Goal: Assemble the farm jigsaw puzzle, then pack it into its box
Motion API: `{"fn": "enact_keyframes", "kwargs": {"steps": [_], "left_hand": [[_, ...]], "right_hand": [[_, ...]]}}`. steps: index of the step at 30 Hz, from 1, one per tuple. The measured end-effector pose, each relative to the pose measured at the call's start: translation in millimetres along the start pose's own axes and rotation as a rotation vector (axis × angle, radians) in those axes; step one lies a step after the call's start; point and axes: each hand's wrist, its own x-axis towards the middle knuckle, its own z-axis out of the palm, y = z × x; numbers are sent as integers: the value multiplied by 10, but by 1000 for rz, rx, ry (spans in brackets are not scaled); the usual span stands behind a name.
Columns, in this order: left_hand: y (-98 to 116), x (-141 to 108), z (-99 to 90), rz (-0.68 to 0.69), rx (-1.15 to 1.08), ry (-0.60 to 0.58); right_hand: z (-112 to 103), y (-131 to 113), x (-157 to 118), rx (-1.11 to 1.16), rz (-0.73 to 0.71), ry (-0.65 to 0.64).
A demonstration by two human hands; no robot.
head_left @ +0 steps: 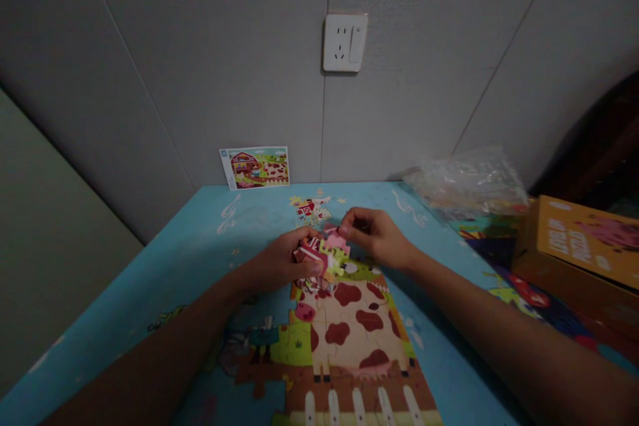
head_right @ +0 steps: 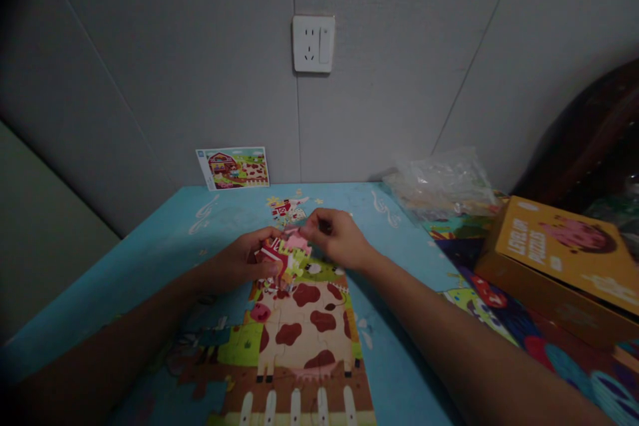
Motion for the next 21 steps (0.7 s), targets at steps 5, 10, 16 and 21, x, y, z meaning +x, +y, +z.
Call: {"fn": "enact_keyframes", "kwargs": {"steps": [5,10,16,21], "left_hand": [[-6,14,9,-8,26,8],[-8,20,24,-25,24,30],[24,13,60,-72,-31,63],[10,24,79,-76,-35,96]], "right_hand": [[-284,290,103,-337,268,367],[-397,464,142,-756,403,304],[-252,294,132,-686,161,379],[-9,-26,-17,-172,-41,-141]]}}
